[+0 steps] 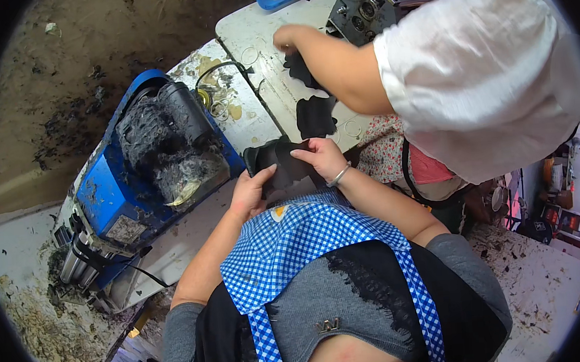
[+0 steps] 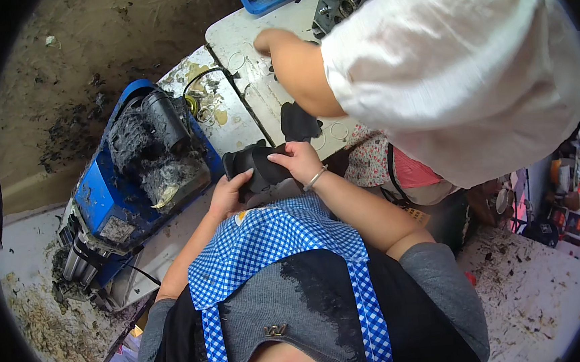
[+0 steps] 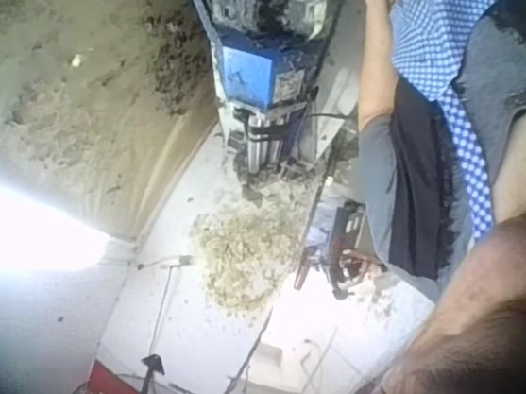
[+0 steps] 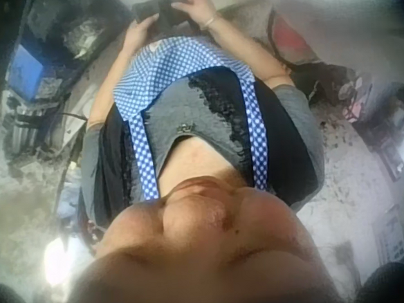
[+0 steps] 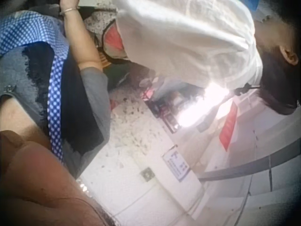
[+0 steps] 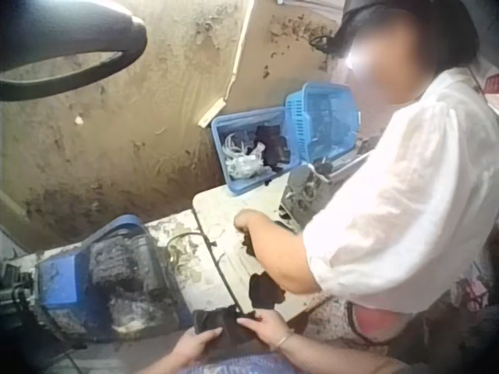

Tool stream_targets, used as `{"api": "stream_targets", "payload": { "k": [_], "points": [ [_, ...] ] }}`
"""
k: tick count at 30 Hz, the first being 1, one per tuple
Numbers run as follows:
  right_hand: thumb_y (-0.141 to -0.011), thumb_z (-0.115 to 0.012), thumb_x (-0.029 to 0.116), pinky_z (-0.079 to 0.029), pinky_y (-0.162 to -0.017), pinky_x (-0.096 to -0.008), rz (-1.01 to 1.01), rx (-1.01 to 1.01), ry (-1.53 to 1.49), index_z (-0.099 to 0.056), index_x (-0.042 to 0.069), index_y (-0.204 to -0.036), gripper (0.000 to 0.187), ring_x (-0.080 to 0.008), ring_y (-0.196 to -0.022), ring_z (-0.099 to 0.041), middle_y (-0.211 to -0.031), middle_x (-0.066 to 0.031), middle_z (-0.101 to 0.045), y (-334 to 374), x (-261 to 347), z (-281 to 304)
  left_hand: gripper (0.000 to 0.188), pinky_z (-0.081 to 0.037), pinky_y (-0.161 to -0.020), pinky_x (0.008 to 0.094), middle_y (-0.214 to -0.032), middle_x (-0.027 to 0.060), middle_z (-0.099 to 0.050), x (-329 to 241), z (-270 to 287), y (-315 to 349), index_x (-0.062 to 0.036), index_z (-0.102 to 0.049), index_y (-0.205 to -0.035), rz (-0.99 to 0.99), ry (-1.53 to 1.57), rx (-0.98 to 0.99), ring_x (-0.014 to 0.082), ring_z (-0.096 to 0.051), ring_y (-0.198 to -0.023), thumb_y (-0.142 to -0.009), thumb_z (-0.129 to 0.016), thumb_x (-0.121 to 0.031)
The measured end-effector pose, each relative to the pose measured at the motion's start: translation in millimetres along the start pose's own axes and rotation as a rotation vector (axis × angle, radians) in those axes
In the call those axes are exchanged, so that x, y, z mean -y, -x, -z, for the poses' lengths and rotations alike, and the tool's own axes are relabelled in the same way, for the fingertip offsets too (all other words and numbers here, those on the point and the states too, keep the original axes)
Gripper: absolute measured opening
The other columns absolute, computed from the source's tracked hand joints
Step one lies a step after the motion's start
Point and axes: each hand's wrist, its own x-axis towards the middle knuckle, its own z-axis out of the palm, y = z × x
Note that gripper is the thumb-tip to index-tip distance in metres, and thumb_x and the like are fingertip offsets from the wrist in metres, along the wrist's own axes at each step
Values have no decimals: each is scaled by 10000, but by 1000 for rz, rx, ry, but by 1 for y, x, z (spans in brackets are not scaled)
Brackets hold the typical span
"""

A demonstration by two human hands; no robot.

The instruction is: The recorder and a coworker are skiving or thinning leather components using table-top machines in a factory setting.

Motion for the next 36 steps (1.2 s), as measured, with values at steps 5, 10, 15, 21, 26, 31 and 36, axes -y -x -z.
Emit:
{"api": "stream_targets", "payload": {
  "k": [5,10,15,21,26,31,36],
  "points": [
    [-755,-735,167,-428,-509,-218,-207,101,-322,-595,5,-712,219,-73,-551,-518,-634,-7,-574,9,13,1,342,-521,-696,313,-965,74,-616,0,-2,6,-36,-547,-1111,-159,-197,-173,182,-612,-803,-804,-663,-132],
    [-711,-766,122,-438,-517,-214,-86,-3,-98,-570,11,-822,251,-89,-572,-539,-657,-17,-577,9,11,-7,318,-503,-667,276,-911,31,-618,6,3,-1,-55,-571,-1069,-47,-148,-157,130,-595,-794,-799,-680,-182],
    [-732,-727,36,-479,-571,-213,-103,-78,-518,-522,-21,-982,328,-124,-656,-591,-774,-64,-619,3,10,5,219,-501,-696,267,-932,35,-655,1,12,1,-61,-588,-1040,-99,-147,-155,129,-628,-817,-845,-622,-155],
    [-794,-664,40,-530,-718,-263,-261,47,-543,-581,-14,-947,183,-171,-776,-641,-912,-91,-645,2,-3,8,242,-491,-671,259,-923,32,-653,0,5,0,-78,-574,-1052,-97,-144,-188,121,-619,-804,-847,-632,-193],
    [-832,-610,24,-518,-792,-307,-263,223,-787,-585,-23,-1020,195,-190,-868,-636,-971,-105,-642,6,5,10,286,-475,-618,264,-916,40,-642,1,8,-3,-83,-566,-1068,-89,-101,-143,131,-607,-776,-829,-656,-213],
    [-822,-635,56,-527,-738,-303,-271,96,-699,-590,-33,-1010,213,-183,-788,-644,-914,-107,-653,3,-9,6,310,-432,-618,227,-917,29,-624,5,5,-6,-75,-562,-1059,-32,-72,-66,125,-584,-774,-772,-677,-66],
    [-764,-718,107,-495,-596,-255,-296,-142,-760,-530,68,-714,199,-143,-644,-606,-737,-65,-618,7,14,24,350,-497,-651,281,-970,34,-617,3,8,-6,-97,-537,-1126,-109,-153,-203,136,-608,-816,-799,-661,-86]
  ]
}}
